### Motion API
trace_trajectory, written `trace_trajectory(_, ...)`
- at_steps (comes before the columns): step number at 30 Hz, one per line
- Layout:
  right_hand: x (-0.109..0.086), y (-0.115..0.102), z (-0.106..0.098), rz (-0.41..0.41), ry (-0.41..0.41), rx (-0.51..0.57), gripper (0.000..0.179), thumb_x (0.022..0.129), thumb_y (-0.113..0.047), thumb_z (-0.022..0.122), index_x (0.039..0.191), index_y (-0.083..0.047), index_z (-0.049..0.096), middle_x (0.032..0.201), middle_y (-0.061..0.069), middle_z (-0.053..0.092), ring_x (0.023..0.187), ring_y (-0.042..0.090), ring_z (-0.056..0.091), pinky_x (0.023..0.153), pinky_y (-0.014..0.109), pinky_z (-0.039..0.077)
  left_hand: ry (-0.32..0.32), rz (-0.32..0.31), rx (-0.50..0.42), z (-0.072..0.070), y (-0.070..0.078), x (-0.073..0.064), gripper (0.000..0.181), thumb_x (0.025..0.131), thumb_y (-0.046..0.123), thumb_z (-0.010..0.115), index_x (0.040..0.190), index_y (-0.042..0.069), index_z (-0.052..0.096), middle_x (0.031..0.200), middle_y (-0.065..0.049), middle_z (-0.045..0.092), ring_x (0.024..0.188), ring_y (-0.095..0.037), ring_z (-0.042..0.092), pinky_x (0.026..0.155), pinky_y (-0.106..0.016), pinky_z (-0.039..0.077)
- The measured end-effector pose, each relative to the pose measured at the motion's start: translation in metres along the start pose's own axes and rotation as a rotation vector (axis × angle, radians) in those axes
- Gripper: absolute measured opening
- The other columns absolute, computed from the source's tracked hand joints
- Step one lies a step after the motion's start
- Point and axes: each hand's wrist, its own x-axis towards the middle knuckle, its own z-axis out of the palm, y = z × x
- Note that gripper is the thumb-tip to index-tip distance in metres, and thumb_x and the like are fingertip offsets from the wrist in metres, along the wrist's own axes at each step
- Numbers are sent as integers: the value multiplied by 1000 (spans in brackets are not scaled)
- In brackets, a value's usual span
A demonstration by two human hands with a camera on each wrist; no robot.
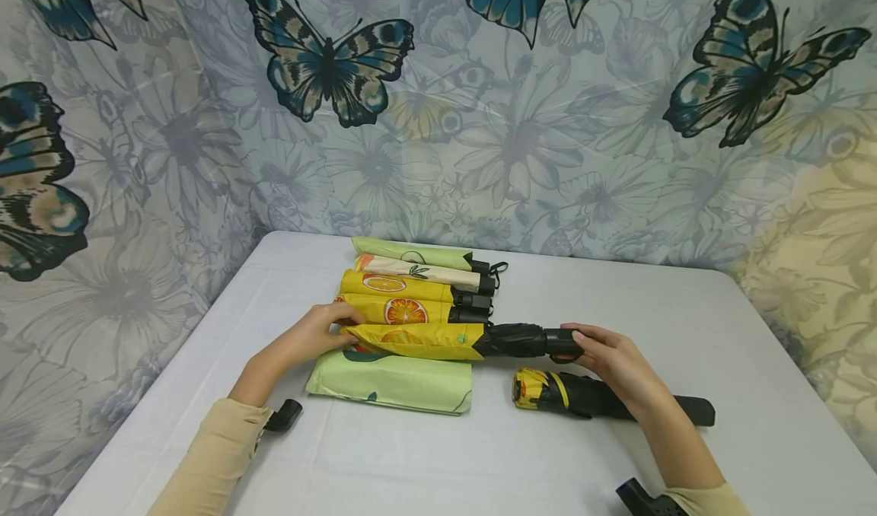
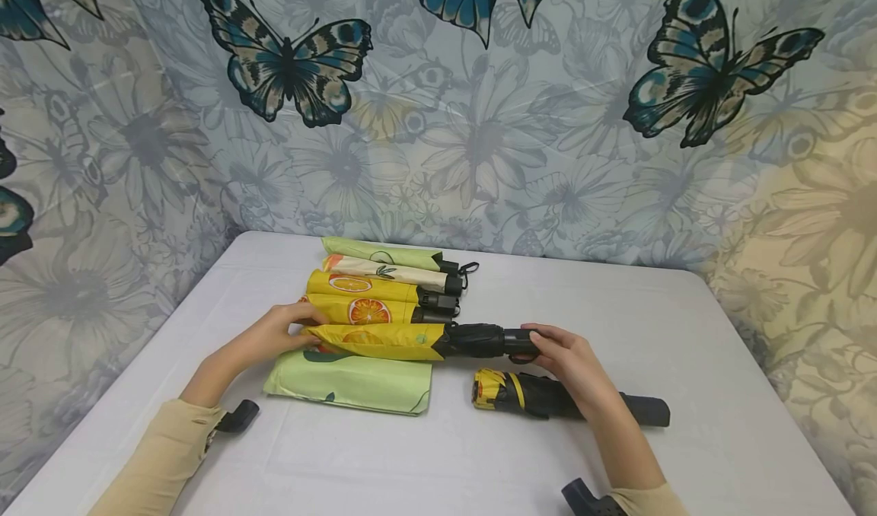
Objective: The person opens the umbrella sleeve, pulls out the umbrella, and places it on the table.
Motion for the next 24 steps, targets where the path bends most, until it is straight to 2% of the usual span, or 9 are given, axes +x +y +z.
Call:
trace_trajectory(8,-6,0,-14,-14,19,-21,63,102,-36,51,145,9,37,115,-15,60,101,1,66,89,13,53,-6,2,-5,0,1,0,24,84,6,74,108,12,69,106,-3,71,100,-20,67,87,-32,57)
trace_trajectory(18,-11,2,-32,-11,41,-38,64,102,-36,50,145,10,36,111,-21,60,101,-4,64,87,11,52,-6,-10,-7,0,0,0,25,84,7,74,108,11,69,106,-4,71,100,-21,68,88,-33,57)
trace_trajectory(21,-12,3,-39,-16,53,3,58,102,-32,51,143,8,41,109,-23,62,100,-4,65,86,11,52,-10,-12,-4,0,0,0,24,85,8,74,108,11,69,106,-4,71,100,-21,68,89,-34,57)
trace_trajectory(24,-15,5,-46,-29,62,64,42,102,-28,53,136,-3,54,107,-22,65,98,-3,66,85,12,53,-12,-11,-1,1,0,0,24,85,9,74,108,11,69,106,-4,71,100,-21,68,89,-34,57)
